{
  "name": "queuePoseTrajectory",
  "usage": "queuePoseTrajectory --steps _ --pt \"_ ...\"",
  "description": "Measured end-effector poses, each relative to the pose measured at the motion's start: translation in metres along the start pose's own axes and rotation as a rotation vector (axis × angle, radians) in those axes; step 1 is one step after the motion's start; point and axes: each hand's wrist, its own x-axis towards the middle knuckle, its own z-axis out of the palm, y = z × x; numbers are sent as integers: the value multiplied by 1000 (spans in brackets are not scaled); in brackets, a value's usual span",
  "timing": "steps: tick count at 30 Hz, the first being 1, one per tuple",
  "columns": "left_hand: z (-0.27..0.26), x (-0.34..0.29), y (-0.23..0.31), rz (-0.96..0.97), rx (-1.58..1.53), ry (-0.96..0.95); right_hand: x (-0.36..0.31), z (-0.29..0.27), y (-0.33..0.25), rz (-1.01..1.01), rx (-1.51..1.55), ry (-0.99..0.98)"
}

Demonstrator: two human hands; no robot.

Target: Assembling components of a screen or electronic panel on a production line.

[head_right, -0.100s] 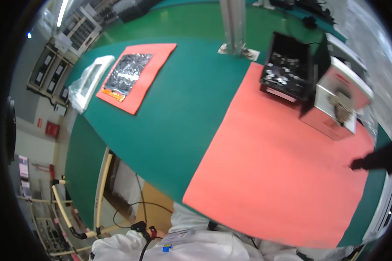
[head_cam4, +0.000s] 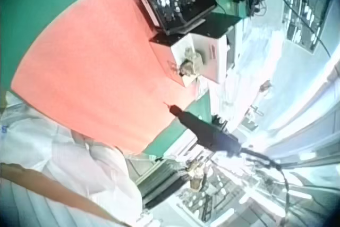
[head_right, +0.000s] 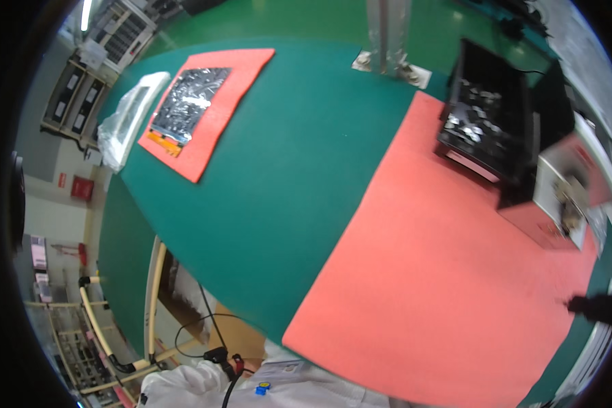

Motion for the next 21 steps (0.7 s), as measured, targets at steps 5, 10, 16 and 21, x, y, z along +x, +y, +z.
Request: queuePoseTrajectory --steps 5,10,16,21 --pt "35 -21 1 134 43 73 -1 -15 -2 20 37 -89" --pt "46 -70 -16 -93 -200 41 3 -17 -2 37 59 -135" --pt "33 -21 -45 -72 -286 201 14 -9 8 16 14 -41" --pt "11 30 -49 -10 -101 224 0 -2 13 -8 -17 83"
